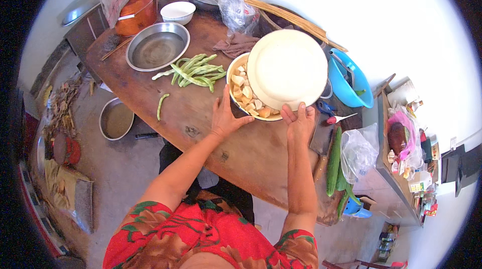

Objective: The person uses a cleaver to chop a white root vegetable into small cubes on a wooden cutting board. They then transfer the diced pieces into a bowl, sweep the board with a brush, and move green beans into a metal tray.

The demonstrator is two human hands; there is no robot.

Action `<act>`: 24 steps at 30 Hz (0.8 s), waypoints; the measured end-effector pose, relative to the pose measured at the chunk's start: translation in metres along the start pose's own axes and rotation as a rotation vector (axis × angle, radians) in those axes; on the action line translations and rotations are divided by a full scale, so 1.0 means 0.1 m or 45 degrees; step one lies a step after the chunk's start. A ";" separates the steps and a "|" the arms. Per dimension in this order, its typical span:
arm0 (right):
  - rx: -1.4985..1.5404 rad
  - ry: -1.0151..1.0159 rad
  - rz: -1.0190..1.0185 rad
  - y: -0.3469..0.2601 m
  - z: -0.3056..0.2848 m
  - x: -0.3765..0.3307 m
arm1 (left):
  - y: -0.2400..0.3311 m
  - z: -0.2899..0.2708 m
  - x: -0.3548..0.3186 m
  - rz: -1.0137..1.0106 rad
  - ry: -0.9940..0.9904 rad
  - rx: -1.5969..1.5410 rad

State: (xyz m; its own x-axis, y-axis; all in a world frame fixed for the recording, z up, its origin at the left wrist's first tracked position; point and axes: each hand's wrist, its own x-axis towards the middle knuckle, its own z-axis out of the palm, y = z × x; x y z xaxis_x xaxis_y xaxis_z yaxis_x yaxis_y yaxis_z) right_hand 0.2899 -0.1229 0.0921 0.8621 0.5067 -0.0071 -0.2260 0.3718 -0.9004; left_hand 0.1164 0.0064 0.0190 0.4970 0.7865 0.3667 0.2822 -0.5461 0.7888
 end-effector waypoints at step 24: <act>-0.183 -0.024 0.548 0.14 0.08 -0.03 | 0.10 -0.08 -0.02 -0.057 -0.035 -0.024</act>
State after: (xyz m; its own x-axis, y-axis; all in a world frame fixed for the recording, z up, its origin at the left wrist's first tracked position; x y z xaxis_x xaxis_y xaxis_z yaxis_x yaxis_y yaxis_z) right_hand 0.2805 -0.1125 0.0828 0.6948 0.6062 -0.3870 -0.4955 0.0133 -0.8685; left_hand 0.1119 0.0013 0.0301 0.5066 0.8017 0.3171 0.2895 -0.5047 0.8133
